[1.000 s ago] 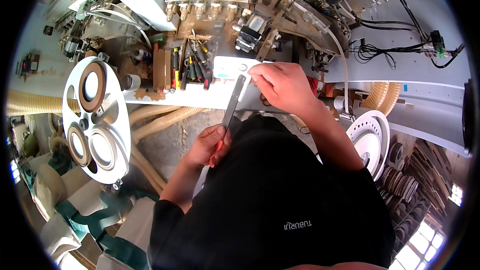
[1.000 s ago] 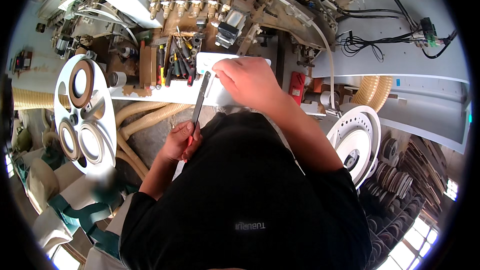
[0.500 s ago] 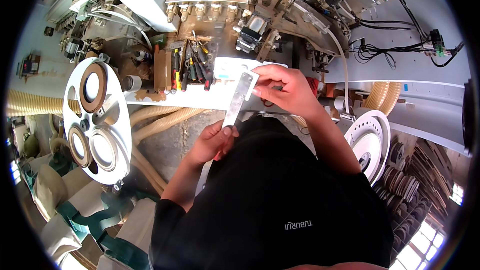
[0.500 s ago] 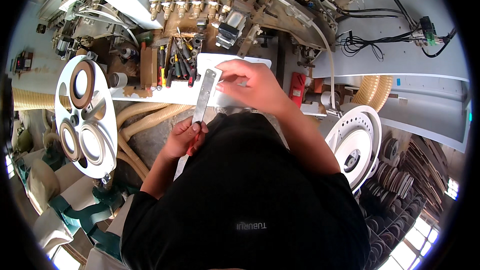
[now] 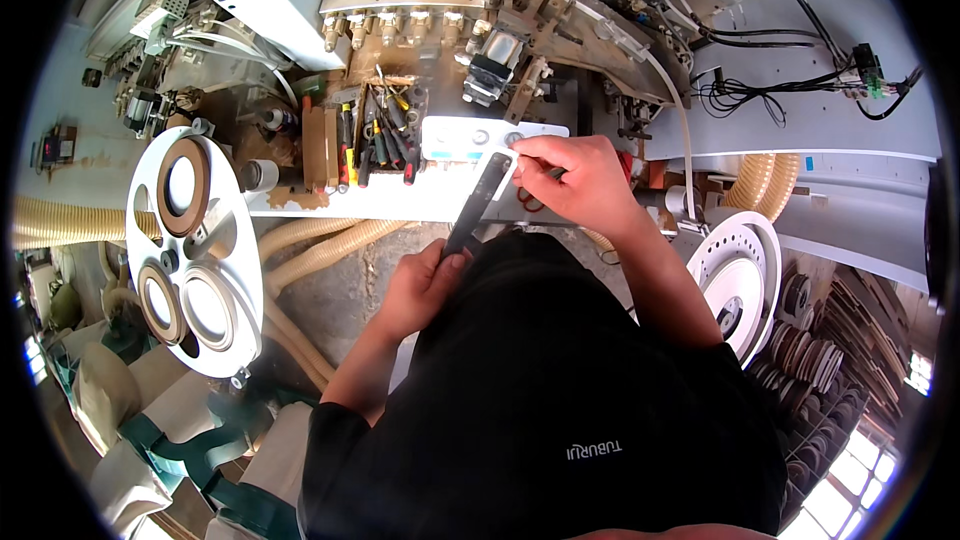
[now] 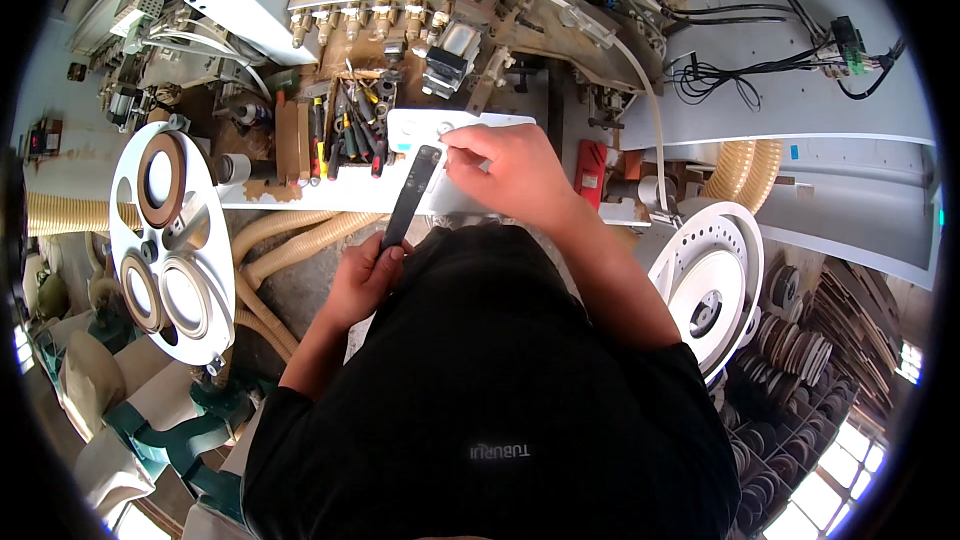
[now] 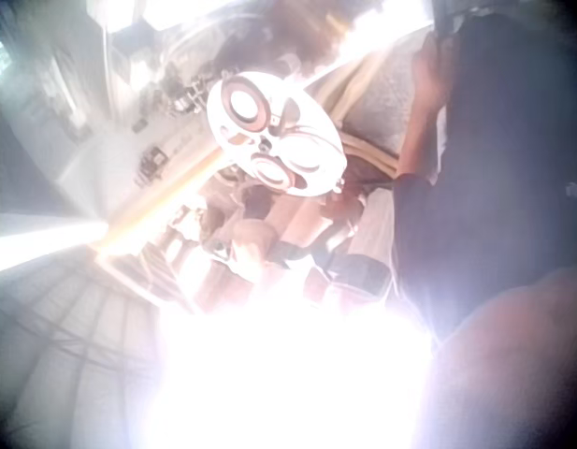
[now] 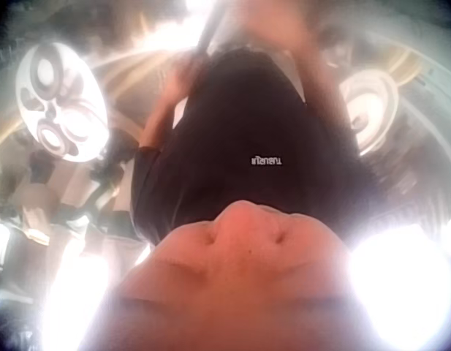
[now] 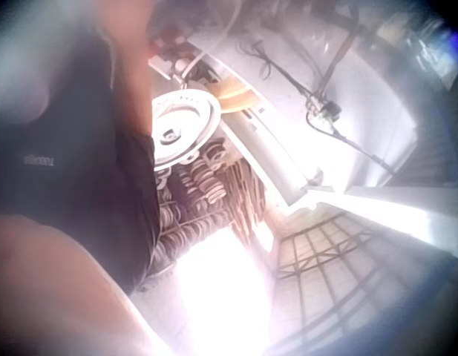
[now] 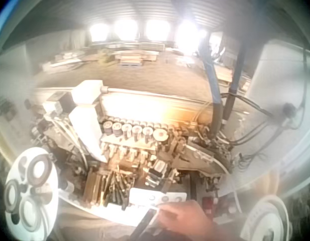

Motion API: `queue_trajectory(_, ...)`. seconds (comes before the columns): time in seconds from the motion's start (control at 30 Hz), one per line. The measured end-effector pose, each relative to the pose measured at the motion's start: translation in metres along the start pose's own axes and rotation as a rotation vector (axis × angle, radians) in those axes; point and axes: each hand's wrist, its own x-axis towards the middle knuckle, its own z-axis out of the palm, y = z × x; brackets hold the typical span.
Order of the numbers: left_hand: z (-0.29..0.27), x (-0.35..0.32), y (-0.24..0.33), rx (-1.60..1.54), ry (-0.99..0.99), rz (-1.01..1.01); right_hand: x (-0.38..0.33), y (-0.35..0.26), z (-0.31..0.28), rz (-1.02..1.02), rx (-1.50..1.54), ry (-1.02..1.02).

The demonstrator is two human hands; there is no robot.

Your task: The person handles various furniture components in a workshop, including white panels and circular spools. They use a file to smooth the edges of a metal bracket and a screwdriver to adjust a machine. The person then moves to a storage area to retrieve and stack flat-packed furniture boxes.

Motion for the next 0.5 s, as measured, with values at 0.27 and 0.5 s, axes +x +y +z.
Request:
queue_trajectory(0.27,0.006,-0.001,-0.003,0.08,0.033,-0.059,-0.002,0.004,0.011,0.003,-0.002,0.061)
queue_trajectory(0.5,0.009,0.0,0.001,0.129,0.074,-0.026,-0.004,0.008,0.015,0.147,0.13,0.055)
